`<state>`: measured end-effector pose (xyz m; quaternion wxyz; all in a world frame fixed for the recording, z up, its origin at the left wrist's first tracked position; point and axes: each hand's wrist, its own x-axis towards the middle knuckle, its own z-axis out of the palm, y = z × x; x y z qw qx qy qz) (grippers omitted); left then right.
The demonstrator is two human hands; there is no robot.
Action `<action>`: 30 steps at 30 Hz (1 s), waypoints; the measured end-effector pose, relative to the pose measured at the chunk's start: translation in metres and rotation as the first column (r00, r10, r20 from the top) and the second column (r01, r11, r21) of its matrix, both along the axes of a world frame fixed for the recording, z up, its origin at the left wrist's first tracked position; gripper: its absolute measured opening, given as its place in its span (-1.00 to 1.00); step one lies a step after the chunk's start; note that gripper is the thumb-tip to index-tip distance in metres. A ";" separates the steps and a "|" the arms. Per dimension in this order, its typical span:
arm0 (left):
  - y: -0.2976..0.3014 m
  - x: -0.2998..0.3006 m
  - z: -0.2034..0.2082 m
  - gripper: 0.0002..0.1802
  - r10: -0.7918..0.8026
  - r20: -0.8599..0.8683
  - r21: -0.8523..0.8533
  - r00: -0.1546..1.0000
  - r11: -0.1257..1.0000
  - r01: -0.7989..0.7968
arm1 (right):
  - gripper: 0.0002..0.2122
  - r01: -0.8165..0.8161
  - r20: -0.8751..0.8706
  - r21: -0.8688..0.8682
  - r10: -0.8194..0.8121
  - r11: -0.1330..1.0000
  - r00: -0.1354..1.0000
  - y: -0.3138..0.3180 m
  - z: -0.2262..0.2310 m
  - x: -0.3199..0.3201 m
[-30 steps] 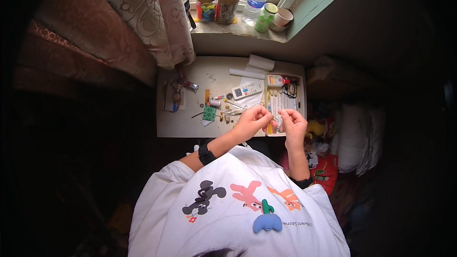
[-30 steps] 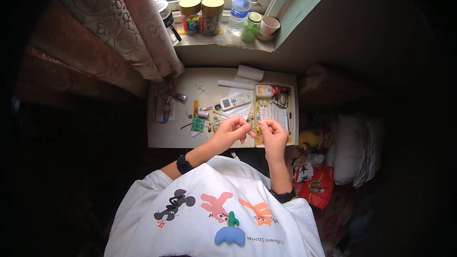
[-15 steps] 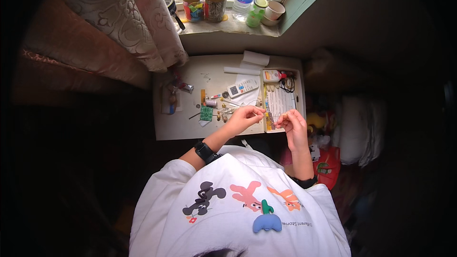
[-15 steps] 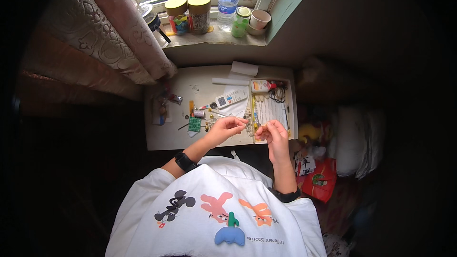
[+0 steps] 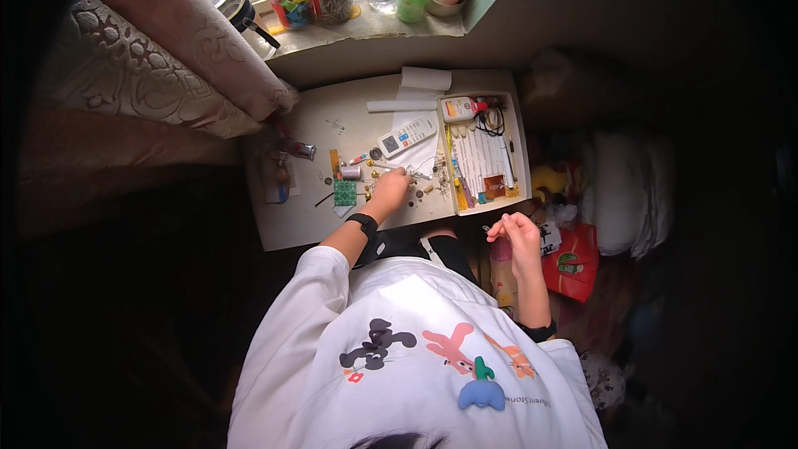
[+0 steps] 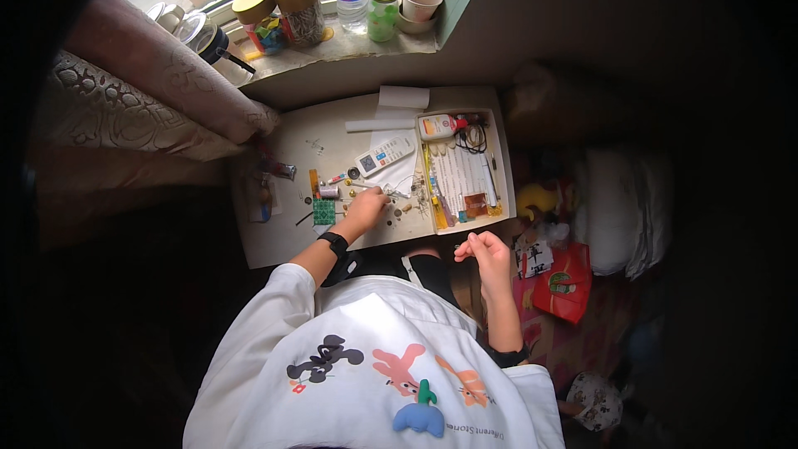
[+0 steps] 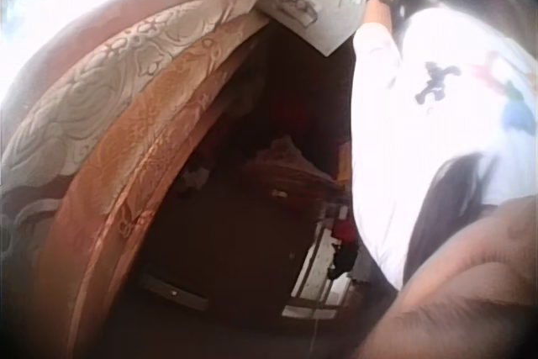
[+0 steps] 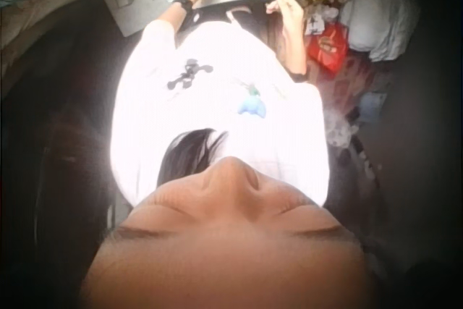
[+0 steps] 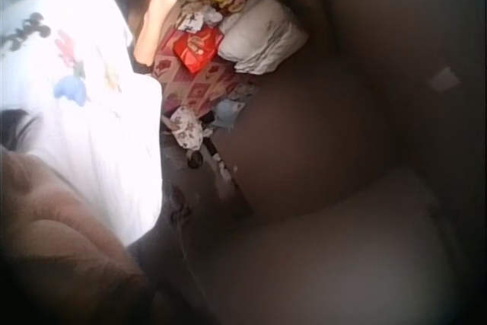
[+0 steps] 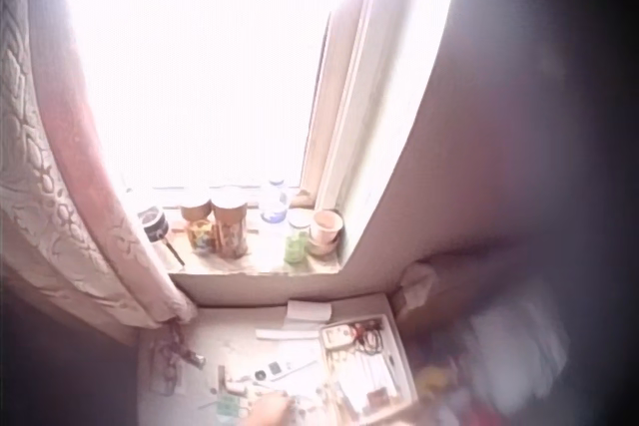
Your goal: The person manipulates small wires and electronic components at a desk, picking up items from a small tray to connect or adjust them.
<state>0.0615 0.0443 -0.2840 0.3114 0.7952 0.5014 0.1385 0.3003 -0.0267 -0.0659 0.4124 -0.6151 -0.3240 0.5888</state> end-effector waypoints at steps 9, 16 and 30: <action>0.012 0.022 -0.012 -0.92 0.057 -0.206 0.292 0.977 0.956 0.006 | -0.83 0.078 0.003 -0.079 -0.078 0.994 0.997 -0.025 -0.008 0.014; 0.023 0.024 -0.008 -0.90 -0.094 -0.353 0.309 0.931 0.927 0.211 | -0.84 0.077 -0.007 -0.062 -0.078 0.995 0.997 -0.027 -0.010 0.016; 0.004 0.039 0.123 -0.92 0.204 0.687 -0.406 0.697 0.904 0.136 | -0.88 -0.189 -0.029 0.031 0.190 0.981 0.981 -0.002 0.003 -0.001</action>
